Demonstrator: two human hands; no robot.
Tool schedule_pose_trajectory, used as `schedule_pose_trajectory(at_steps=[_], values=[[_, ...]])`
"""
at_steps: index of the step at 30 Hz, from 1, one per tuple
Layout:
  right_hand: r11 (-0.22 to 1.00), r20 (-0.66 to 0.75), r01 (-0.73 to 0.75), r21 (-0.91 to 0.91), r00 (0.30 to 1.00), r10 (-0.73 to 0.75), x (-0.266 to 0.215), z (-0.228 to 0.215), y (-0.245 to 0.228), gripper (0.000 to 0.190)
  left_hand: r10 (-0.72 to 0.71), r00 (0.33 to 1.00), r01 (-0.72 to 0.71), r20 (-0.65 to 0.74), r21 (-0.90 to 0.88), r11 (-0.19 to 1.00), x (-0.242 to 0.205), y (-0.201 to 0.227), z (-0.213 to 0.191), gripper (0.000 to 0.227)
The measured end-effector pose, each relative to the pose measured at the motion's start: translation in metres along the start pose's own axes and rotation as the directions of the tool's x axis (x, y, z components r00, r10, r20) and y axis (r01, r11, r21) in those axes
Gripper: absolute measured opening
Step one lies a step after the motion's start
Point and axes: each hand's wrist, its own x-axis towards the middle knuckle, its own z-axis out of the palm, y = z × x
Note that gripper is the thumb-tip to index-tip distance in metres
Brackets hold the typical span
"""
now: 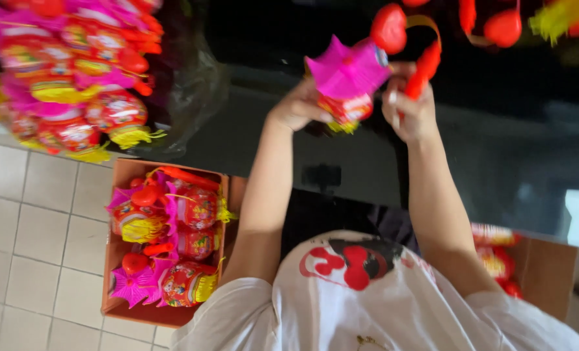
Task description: The person is assembling decorative Chinese lanterns by attaching a plastic handle containing a light and sound mechanism to the lantern body and testing the function.
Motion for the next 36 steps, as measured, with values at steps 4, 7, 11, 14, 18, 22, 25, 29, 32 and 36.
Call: schedule_pose_trajectory(at_steps=[4, 7, 11, 14, 18, 22, 25, 29, 32, 36], values=[[0.999, -0.048, 0.016, 0.037, 0.999, -0.014, 0.003, -0.016, 0.027, 0.025, 0.116, 0.988, -0.123, -0.099, -0.065, 0.990, 0.001, -0.036, -0.015, 0.090], [1.000, -0.014, 0.006, 0.027, 1.000, -0.006, 0.008, -0.025, 0.030, 0.017, 0.119, 0.986, -0.128, -0.120, -0.075, 0.989, 0.005, -0.029, -0.010, 0.095], [0.992, 0.112, -0.049, 0.117, 0.993, 0.036, 0.004, -0.041, 0.033, 0.018, 0.119, 0.982, -0.140, -0.144, -0.143, 0.980, 0.007, -0.019, 0.001, 0.088], [0.982, 0.153, -0.074, 0.171, 0.987, 0.048, 0.005, -0.049, 0.035, 0.034, 0.130, 0.978, -0.154, -0.161, -0.147, 0.977, 0.000, -0.010, 0.012, 0.085], [0.997, 0.025, -0.011, 0.072, 1.000, 0.009, -0.003, -0.020, 0.018, 0.054, 0.131, 0.969, -0.164, -0.210, -0.148, 0.975, -0.010, -0.048, -0.018, 0.081], [0.997, -0.074, 0.070, -0.034, 0.995, -0.072, 0.005, -0.001, 0.003, 0.058, 0.277, 0.939, -0.304, -0.202, -0.122, 0.945, -0.016, -0.034, -0.020, 0.081], [0.987, -0.092, 0.134, -0.084, 0.986, -0.141, -0.005, 0.010, -0.014, 0.049, 0.311, 0.933, -0.317, -0.183, -0.004, 0.948, -0.018, -0.003, 0.012, 0.079], [0.904, 0.083, 0.346, -0.251, 0.938, -0.336, -0.008, 0.031, -0.048, 0.039, 0.321, 0.943, -0.294, -0.087, 0.234, 0.927, -0.016, 0.045, 0.050, 0.075], [0.832, 0.251, 0.494, -0.253, 0.864, -0.436, -0.012, 0.093, -0.097, 0.032, 0.381, 0.924, -0.332, -0.033, 0.423, 0.843, -0.015, 0.116, 0.114, 0.077], [0.612, 0.436, 0.574, -0.543, 0.816, -0.379, -0.035, 0.090, -0.140, 0.032, 0.424, 0.890, -0.355, 0.168, 0.839, 0.412, -0.019, 0.128, 0.120, 0.086]])
